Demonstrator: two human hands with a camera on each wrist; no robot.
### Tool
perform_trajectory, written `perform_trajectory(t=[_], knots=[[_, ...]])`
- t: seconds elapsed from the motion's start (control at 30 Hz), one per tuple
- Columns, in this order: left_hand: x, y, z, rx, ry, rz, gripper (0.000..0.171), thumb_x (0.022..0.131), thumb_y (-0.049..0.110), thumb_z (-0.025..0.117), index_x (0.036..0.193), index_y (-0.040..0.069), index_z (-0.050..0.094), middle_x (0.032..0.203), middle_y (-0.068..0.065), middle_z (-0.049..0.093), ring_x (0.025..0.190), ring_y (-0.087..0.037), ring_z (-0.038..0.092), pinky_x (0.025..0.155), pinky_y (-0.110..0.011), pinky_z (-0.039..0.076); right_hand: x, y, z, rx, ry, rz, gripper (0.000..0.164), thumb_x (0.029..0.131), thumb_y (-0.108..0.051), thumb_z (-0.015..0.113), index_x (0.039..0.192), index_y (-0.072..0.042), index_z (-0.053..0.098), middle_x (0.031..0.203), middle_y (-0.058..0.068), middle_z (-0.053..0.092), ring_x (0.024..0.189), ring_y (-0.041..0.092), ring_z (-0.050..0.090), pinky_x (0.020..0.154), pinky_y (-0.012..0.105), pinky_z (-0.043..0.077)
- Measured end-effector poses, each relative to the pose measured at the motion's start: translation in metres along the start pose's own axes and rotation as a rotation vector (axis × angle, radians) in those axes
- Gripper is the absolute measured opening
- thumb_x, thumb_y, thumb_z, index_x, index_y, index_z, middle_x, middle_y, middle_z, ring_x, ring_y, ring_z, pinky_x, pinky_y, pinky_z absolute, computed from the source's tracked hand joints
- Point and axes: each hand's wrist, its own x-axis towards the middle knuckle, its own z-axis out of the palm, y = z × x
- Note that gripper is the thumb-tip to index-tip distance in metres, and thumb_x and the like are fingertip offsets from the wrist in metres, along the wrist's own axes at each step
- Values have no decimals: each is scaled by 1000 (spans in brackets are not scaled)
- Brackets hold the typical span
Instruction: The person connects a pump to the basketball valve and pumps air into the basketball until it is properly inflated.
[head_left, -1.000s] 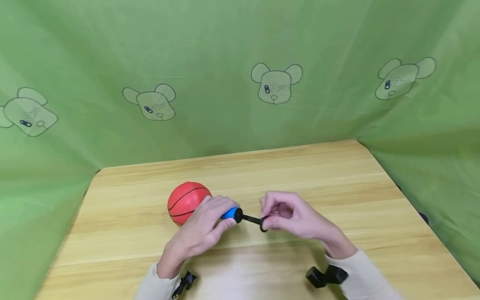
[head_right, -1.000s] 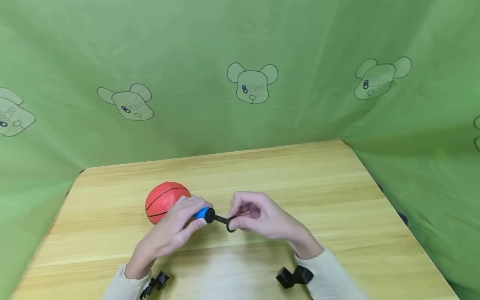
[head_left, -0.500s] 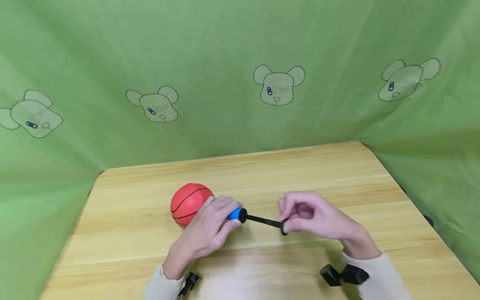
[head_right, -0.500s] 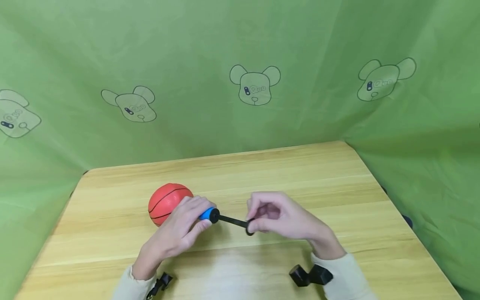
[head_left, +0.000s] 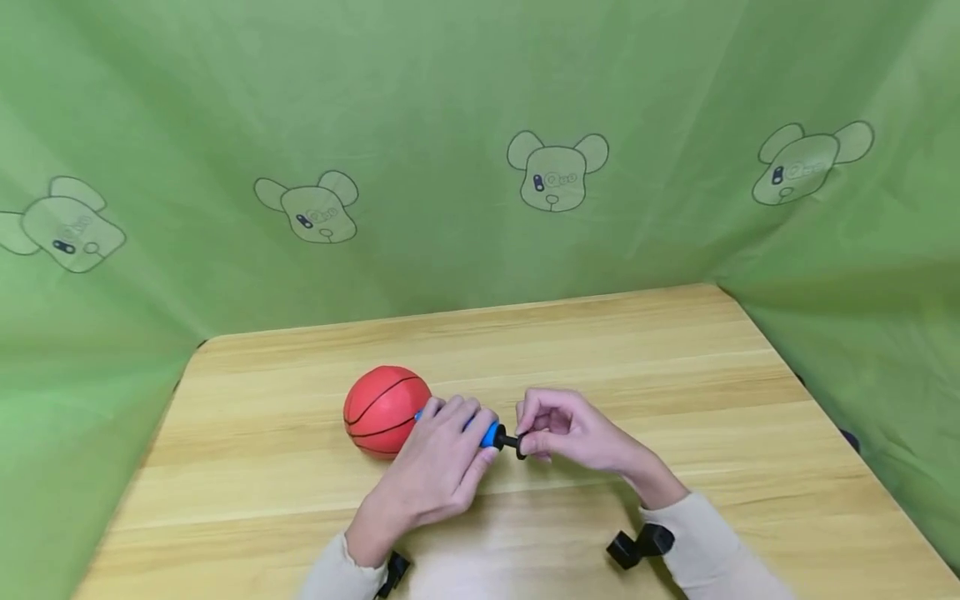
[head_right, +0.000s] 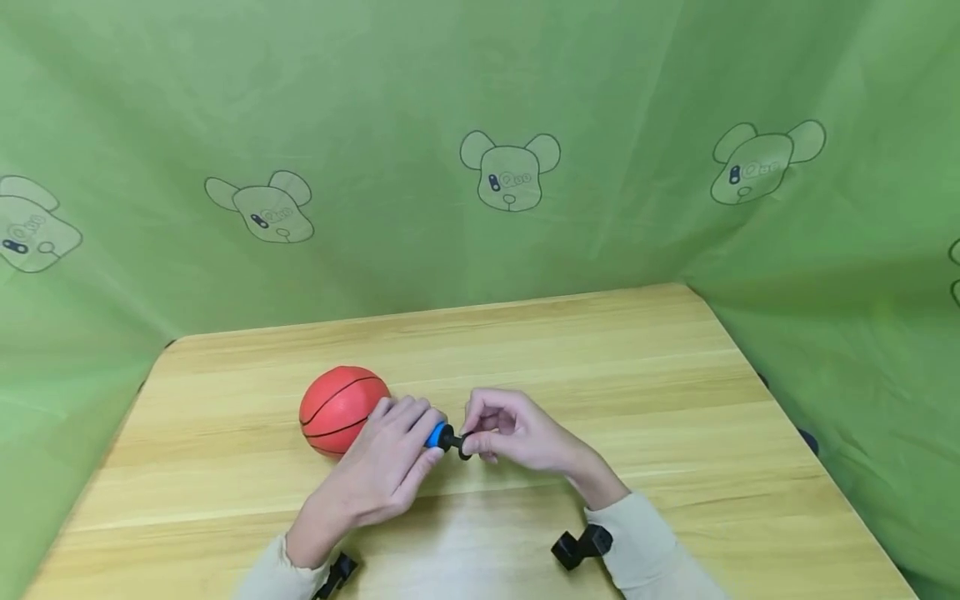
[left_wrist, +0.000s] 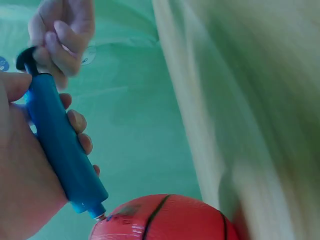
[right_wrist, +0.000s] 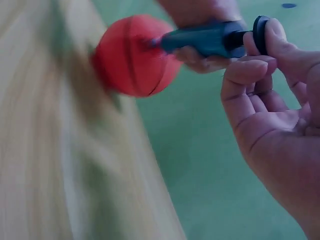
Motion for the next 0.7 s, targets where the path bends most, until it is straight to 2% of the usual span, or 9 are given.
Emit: perform_trajectory(t=[0.1,0.17,0.3,0.4,0.5,0.7], knots=[[1,0,2,-14,-15,-8,23,104,36,40,102,17,52,93,3,47,87,-15,48,81,-36,38,-1,-1,-3,-12,-23,6,16,93,13,63,97,-1,58,87,12,58,64,21,55,56,28,52],[1,-2,0,-21,-19,-23,22,103,37,42,103,18,53,93,4,47,86,-15,47,81,-36,38,-4,-8,-9,-13,-59,-24,18,92,15,63,97,-1,58,84,12,55,63,21,53,54,28,50],[1,-9,-5,2,0,-62,20,100,36,44,102,17,53,90,4,45,82,-14,45,80,-35,37,-19,-23,-28,85,-145,-131,23,90,23,58,100,2,55,81,15,45,60,27,43,46,35,40],[1,-13,-8,31,15,-78,18,98,34,45,99,17,52,87,5,42,79,-14,42,78,-35,36,-25,-27,-35,155,-170,-178,25,89,26,54,101,4,53,81,17,42,59,29,39,44,40,35],[2,-13,-9,58,23,-68,17,97,32,45,97,16,51,85,4,42,77,-15,41,77,-36,37,-20,-22,-29,116,-145,-182,21,91,23,56,100,4,54,81,16,45,59,27,42,45,37,40],[1,-4,-7,78,23,-32,19,99,31,43,97,14,51,87,1,45,79,-18,43,76,-38,40,7,0,-4,29,-39,-101,9,95,9,63,95,4,56,81,17,53,62,23,51,53,28,50]])
